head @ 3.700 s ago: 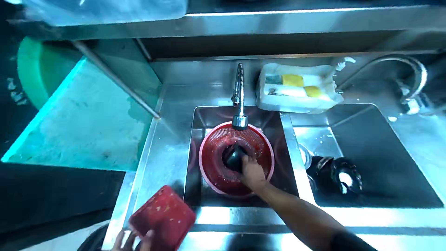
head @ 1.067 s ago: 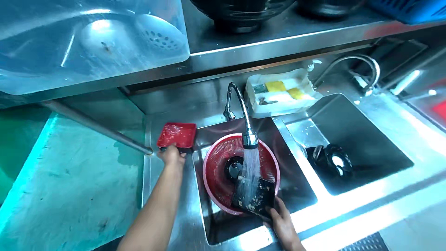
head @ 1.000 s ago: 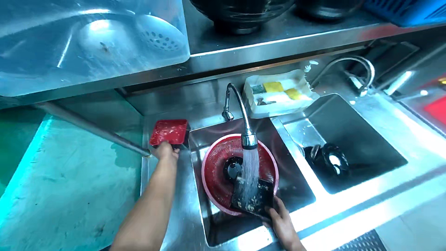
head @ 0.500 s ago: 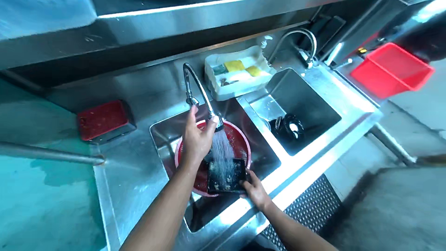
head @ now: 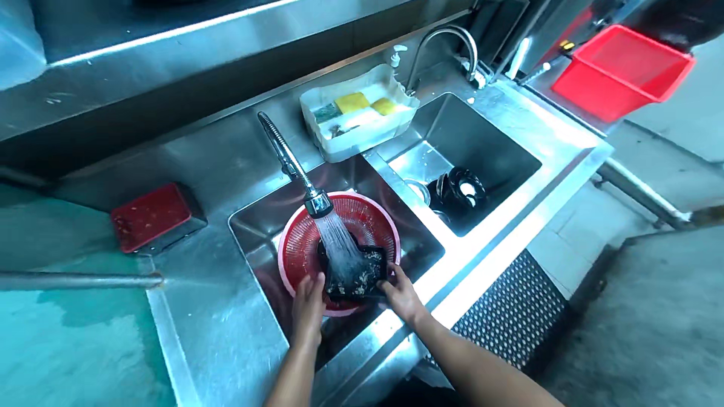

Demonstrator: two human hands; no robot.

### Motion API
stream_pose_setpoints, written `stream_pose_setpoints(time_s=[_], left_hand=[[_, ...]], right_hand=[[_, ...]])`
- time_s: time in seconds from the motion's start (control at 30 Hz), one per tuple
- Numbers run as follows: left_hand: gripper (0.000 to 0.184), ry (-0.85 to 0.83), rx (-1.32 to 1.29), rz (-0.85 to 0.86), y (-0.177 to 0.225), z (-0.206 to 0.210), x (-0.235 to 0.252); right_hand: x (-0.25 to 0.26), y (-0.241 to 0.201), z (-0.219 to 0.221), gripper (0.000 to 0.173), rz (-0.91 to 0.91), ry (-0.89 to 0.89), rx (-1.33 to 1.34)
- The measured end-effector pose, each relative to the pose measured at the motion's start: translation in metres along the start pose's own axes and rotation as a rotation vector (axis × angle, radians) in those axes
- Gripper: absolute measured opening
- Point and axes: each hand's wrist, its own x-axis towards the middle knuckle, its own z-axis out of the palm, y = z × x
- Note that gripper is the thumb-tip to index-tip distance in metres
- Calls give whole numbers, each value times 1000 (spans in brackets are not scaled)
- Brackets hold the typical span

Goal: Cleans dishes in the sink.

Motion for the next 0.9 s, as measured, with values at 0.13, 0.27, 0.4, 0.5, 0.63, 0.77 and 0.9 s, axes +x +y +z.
stream_pose_setpoints(time_s=[0.13,0.27,0.4,0.5,0.63,0.77,0.9], left_hand=[[71,-16,-323,-311,-17,33,-23],[61,32,-505,-342,-15,51,-19],[60,85,-542,-330,-10,46,-9],[63,111,-567,-322,-7,38,-7],[63,124,-614,-362,-1,32,-3],[60,177,-657,-383,11,23,5],[54,233,-714,-350,37,-7,17]], right_hand=[[0,1,4,64,-11,4,0],[2,4,-1,69,-36,-63,39],[-1,22,-20,66,-444,83,-297],[17,49,-49,59,-688,327,-753],[25,41,-42,67,-434,309,-1091],[28,25,-25,70,-226,300,-1257],[26,18,-21,70,-181,286,-1309]])
